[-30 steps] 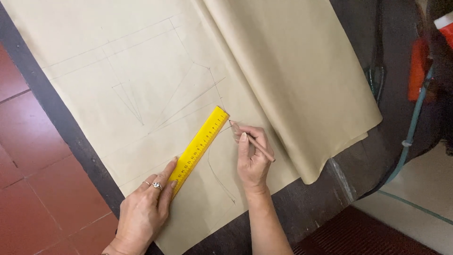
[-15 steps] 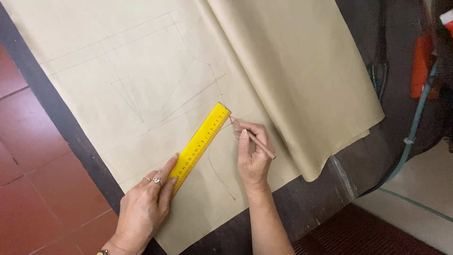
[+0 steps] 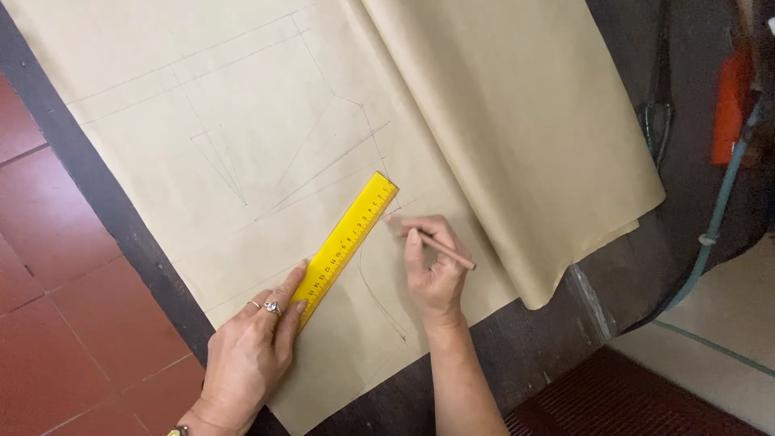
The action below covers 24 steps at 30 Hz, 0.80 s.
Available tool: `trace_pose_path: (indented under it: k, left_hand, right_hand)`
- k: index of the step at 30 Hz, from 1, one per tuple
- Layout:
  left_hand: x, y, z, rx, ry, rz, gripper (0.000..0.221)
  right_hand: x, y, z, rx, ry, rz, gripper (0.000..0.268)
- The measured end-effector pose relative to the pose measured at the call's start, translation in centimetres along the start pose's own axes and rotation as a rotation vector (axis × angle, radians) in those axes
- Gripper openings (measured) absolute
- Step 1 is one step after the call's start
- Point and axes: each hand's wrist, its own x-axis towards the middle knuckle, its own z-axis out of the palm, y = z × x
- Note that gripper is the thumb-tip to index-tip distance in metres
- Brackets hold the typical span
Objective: Drafting a garment pattern on brown paper using a ruler and pencil
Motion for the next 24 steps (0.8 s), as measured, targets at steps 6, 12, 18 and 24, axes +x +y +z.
trace_pose_path:
  k: [6,12,18,24]
  left_hand:
    - [0.0,-0.1,0.3,0.005,0.011,-0.022,0.05]
    - [0.0,0.1,0.0,0.006,0.046,0.008,0.05]
    - [0.6,-2.7,-2.6,-0.4,0.046,-0.291,0.046]
    - [0.3,-12.5,-7.4,-0.541,0.602,-0.251,0.026]
  right_hand:
    - [-0.5,1.3,-0.1,-0.009,-0.026,-0.04,0.018]
    - [-0.7,1.2,-0.3,0.106,-0.202,-0.052,0.01]
    - [-0.7,1.7,-0.1,0.231,0.284,0.292,0.019]
    - [-0.4,0.8,0.1,0.095,0.297,0.138,0.021]
